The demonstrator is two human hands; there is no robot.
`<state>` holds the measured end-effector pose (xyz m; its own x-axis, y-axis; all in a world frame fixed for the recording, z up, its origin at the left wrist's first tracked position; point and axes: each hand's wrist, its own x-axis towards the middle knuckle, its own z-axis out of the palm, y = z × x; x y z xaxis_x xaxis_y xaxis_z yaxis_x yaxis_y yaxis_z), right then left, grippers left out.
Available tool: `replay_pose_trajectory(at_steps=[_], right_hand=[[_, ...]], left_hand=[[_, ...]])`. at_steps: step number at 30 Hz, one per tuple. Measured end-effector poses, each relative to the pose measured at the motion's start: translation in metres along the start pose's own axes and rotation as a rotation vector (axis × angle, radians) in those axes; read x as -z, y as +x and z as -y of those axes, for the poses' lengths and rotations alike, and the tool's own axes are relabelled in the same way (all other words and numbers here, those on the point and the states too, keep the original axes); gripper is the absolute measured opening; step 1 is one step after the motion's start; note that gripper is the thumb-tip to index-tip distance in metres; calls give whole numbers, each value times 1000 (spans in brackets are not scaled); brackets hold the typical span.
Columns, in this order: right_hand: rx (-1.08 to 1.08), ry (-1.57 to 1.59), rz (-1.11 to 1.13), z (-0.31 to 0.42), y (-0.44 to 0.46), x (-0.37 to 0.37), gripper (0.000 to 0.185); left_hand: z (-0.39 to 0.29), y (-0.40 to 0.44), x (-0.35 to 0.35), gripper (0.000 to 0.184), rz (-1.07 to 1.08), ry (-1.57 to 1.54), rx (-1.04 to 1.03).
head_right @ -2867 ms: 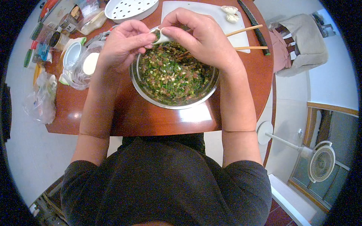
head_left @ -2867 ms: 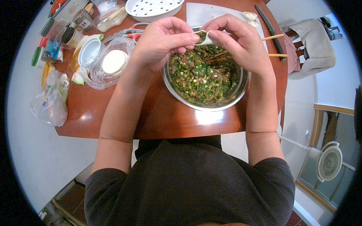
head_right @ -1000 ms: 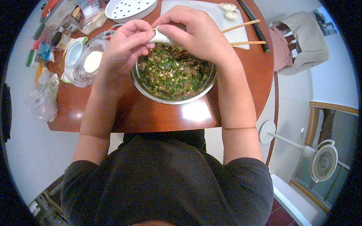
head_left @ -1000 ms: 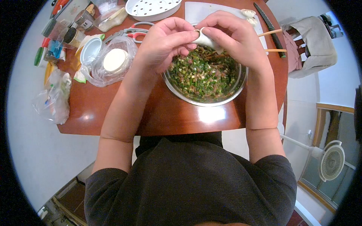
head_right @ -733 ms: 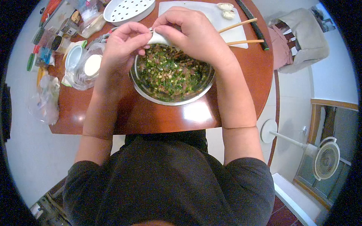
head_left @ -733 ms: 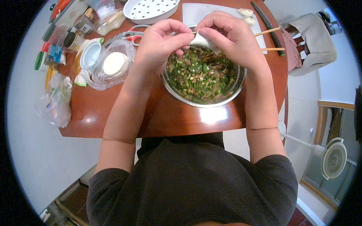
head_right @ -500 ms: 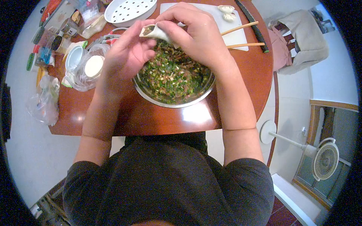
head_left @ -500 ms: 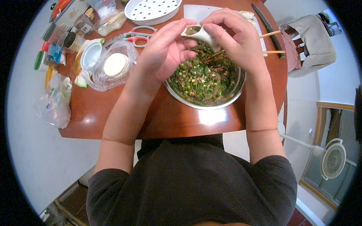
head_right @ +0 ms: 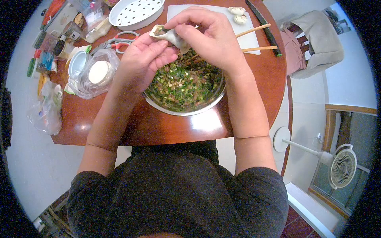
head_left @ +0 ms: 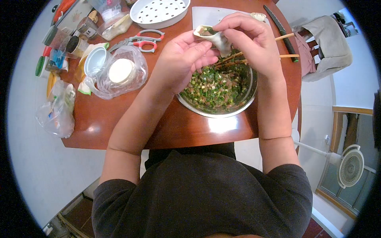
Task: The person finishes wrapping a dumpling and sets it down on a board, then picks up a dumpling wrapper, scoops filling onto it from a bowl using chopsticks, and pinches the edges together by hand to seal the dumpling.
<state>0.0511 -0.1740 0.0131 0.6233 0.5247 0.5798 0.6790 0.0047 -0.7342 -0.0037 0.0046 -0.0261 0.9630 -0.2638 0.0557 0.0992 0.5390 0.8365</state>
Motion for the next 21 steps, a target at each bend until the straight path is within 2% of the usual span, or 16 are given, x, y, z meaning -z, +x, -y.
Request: replay_pose_trajectory(at_steps=[2, 5, 14, 16, 19, 21], right_hand=[[-2, 25, 25, 5, 1, 1, 13], [-68, -191, 54, 23, 0, -4, 13], [264, -463, 52, 20, 4, -11, 7], [234, -466, 62, 14, 2, -11, 8], [201, -478, 59, 11, 0, -14, 8], [203, -486, 48, 11, -1, -16, 8]], left_hand=[[0, 0, 1, 25, 5, -8, -3], [-2, -1, 0, 27, -6, 23, -16], [-14, -2, 0, 28, -30, 20, 29], [-17, -2, 1, 29, 1, -90, 59], [-16, 0, 6, 30, -22, -16, 41], [-14, 0, 4, 26, -114, 53, 1]])
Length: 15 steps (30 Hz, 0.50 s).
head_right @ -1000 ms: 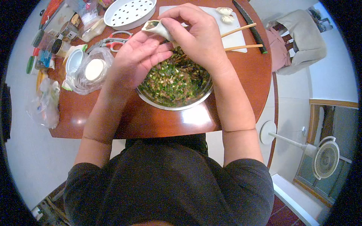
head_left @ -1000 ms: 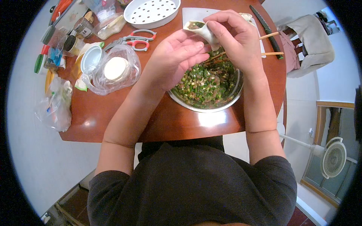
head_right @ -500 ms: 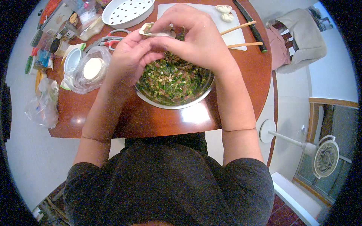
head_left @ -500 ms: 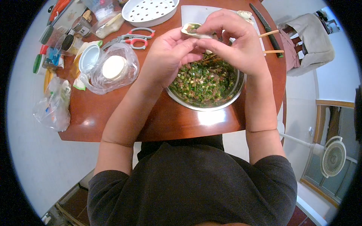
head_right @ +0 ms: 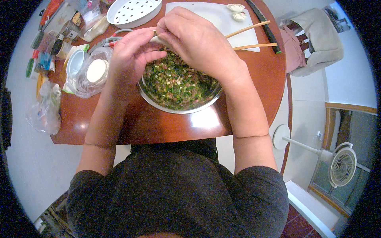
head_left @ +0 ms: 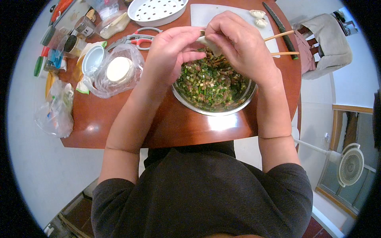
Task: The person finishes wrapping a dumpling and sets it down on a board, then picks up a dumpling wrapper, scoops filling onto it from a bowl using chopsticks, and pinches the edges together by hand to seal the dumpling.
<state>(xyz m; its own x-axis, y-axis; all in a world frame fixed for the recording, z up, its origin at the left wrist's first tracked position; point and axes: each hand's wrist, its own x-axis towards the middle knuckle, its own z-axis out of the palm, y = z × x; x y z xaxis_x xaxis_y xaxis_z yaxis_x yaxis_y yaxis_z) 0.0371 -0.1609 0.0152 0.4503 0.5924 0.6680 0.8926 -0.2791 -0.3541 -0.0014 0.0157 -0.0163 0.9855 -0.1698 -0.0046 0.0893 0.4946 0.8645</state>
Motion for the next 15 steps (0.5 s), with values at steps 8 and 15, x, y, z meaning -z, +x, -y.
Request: replay_pose_trajectory(at_steps=[8, 15], right_hand=[[23, -25, -18, -3, -1, -2, 12], [26, -65, 3, -4, -1, -3, 10]], left_hand=[[-4, 0, 5, 18, -50, 269, -128], [-9, -1, 7, 14, -27, 355, -248]])
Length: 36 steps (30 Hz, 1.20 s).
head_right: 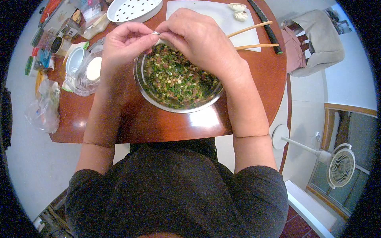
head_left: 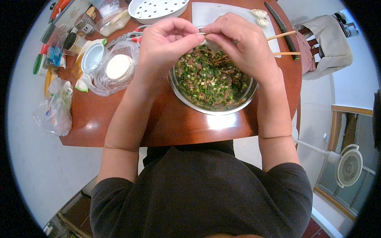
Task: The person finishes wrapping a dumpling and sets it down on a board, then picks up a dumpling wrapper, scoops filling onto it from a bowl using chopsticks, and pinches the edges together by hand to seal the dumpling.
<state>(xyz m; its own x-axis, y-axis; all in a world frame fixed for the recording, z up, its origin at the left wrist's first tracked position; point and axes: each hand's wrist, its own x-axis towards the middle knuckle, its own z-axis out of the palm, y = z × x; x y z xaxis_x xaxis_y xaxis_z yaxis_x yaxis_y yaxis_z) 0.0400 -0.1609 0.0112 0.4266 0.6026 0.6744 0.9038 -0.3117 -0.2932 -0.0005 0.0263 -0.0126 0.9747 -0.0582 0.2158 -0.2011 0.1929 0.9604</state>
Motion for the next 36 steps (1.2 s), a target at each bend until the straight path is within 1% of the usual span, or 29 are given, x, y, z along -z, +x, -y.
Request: replay_pose_trajectory(at_steps=[4, 7, 10, 13, 17, 19, 25, 28, 31, 36], right_hand=[[-17, -15, -3, -1, 0, 0, 8], [-31, -7, -22, 4, 3, 3, 6], [-24, -6, -33, 6, 6, 5, 5], [-18, -11, -33, 6, 5, 4, 5], [-39, -30, -16, 9, 5, 5, 6], [-8, 4, -40, -1, 1, 1, 6], [-9, 7, -27, -2, 0, -1, 6], [-6, 4, -36, -3, 0, -2, 6], [-26, 2, -24, 4, 3, 4, 6], [-25, 53, -5, -1, -1, 6, 6]], left_hand=[[-2, 2, 2, 15, 43, 42, -16], [-4, 1, -4, 18, -19, 67, -8], [4, 3, -1, 18, 10, 315, -274], [3, 0, -4, 14, -69, 536, -391], [5, 0, -7, 9, -102, 618, -485], [6, 2, -7, 7, -109, 648, -538], [8, 1, -8, 8, -104, 638, -518], [6, -2, -10, 9, -100, 549, -337], [1, -1, -7, 12, -36, 156, 47], [5, 5, 1, 15, 77, 250, -169]])
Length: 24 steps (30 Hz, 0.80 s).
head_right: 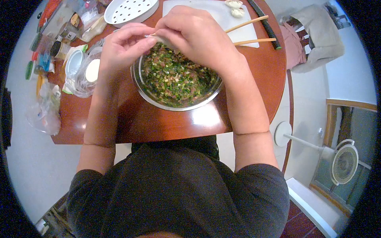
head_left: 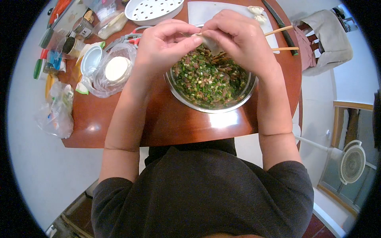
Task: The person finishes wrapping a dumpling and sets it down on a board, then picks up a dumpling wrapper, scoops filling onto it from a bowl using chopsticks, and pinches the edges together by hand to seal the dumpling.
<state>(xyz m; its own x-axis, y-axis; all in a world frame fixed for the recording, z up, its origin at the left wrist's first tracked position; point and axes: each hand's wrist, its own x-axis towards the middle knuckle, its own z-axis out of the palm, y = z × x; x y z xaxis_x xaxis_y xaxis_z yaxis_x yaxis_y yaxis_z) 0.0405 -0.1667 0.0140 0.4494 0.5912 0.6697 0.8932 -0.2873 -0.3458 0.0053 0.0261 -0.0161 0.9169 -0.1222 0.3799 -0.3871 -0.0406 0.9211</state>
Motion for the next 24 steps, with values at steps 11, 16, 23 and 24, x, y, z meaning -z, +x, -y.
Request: replay_pose_trajectory(at_steps=[11, 16, 23, 24], right_hand=[[-181, 268, 10, 12, 1, 6, 23], [-337, 640, 117, -5, -11, 3, 40], [-520, 1090, 320, 12, -29, -27, 37], [-567, 1115, 281, 16, -29, -25, 34]], left_hand=[[-19, -8, 6, 14, -41, -38, 147], [-29, -10, 15, 15, -83, -177, 125], [-29, -23, 19, 17, -152, -413, 93], [-26, -25, 18, 17, -153, -465, 86]])
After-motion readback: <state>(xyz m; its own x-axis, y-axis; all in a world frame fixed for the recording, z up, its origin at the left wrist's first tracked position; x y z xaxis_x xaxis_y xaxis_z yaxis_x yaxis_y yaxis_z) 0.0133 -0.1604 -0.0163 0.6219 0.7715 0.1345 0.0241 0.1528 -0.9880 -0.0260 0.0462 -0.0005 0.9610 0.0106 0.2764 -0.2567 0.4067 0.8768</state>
